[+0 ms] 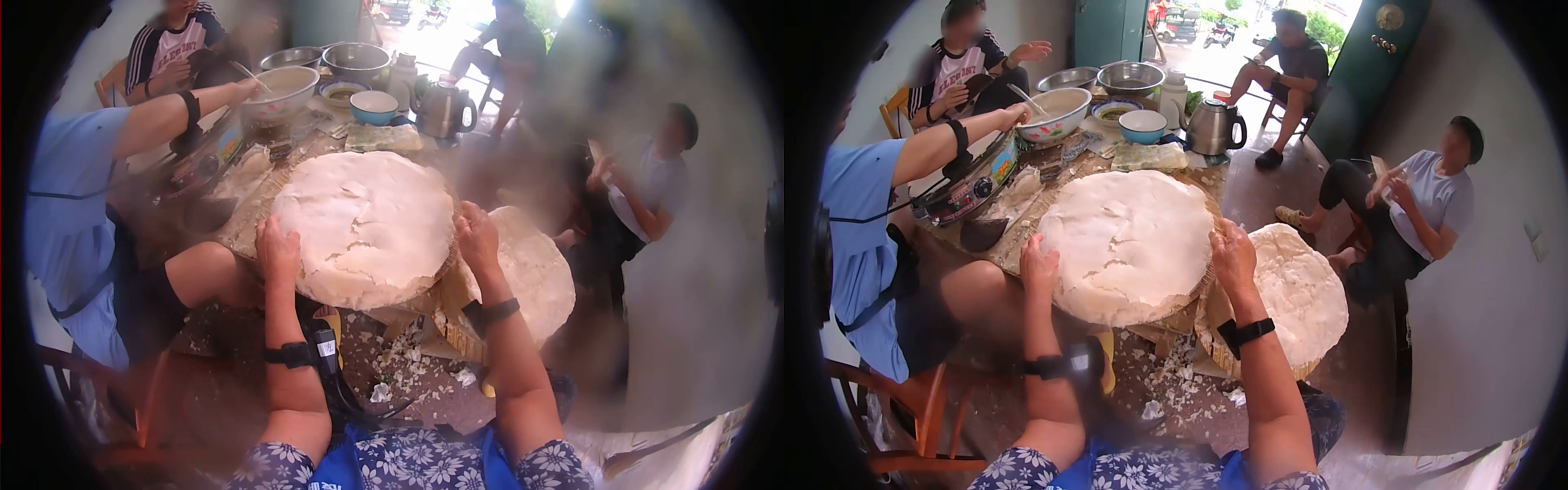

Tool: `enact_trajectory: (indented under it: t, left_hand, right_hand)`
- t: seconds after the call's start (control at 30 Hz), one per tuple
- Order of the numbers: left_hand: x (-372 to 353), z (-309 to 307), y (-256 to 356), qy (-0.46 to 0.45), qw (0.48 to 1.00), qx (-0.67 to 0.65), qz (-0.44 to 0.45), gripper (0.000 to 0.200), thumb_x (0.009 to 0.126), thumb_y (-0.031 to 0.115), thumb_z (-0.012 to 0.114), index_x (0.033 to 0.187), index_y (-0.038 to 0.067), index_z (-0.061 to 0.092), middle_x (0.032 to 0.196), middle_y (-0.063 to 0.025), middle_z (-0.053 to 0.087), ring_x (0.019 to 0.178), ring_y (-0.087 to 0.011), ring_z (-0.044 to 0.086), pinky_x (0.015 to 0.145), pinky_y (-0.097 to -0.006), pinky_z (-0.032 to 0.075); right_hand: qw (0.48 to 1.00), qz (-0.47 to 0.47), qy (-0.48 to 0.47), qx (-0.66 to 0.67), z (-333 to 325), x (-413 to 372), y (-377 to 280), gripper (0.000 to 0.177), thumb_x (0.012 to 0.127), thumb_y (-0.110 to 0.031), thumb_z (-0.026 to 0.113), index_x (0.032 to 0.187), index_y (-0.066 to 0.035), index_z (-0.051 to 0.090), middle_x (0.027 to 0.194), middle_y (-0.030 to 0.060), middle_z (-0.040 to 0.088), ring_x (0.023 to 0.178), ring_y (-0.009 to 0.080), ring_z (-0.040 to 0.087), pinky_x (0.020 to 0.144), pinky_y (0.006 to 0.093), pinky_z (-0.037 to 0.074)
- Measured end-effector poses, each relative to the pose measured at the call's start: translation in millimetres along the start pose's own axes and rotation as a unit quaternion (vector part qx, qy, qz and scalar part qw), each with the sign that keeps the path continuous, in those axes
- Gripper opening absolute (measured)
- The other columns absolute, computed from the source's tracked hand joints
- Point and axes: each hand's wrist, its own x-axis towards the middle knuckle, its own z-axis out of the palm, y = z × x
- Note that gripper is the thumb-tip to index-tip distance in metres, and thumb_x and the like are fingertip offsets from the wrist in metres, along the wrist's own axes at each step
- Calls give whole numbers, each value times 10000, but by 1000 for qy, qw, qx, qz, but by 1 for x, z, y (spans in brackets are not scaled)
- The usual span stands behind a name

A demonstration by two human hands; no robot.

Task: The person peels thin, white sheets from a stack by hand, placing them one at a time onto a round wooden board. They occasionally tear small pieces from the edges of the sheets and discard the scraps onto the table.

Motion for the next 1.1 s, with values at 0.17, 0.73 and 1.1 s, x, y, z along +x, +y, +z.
enact_trajectory:
  t: [0.17,0.73,1.1]
  left_hand:
    - [-3,2,3,-2,1000,10,5,422,734,142,615,1121,-11,541,1188,-212,509,1106,-363,483,956,-411,383]
    - [-2,-5,0,-27,997,37,56,380,728,173,622,1052,-16,561,1052,-216,578,1011,-365,536,884,-431,425]
    - [-4,-8,31,67,987,54,133,374,790,136,630,1131,5,556,1143,-173,571,1080,-318,524,932,-374,406]
  right_hand:
    - [991,-117,2,-57,15,31,-8,347,810,-226,580,1091,-24,594,1088,185,602,995,333,566,850,398,441]
    - [994,-65,-91,3,-8,37,24,302,828,-224,595,1063,-35,619,1013,178,635,928,307,614,807,357,472]
    - [983,64,-147,-87,-143,-85,99,209,767,-138,635,947,-33,649,817,151,665,772,245,644,702,325,482]
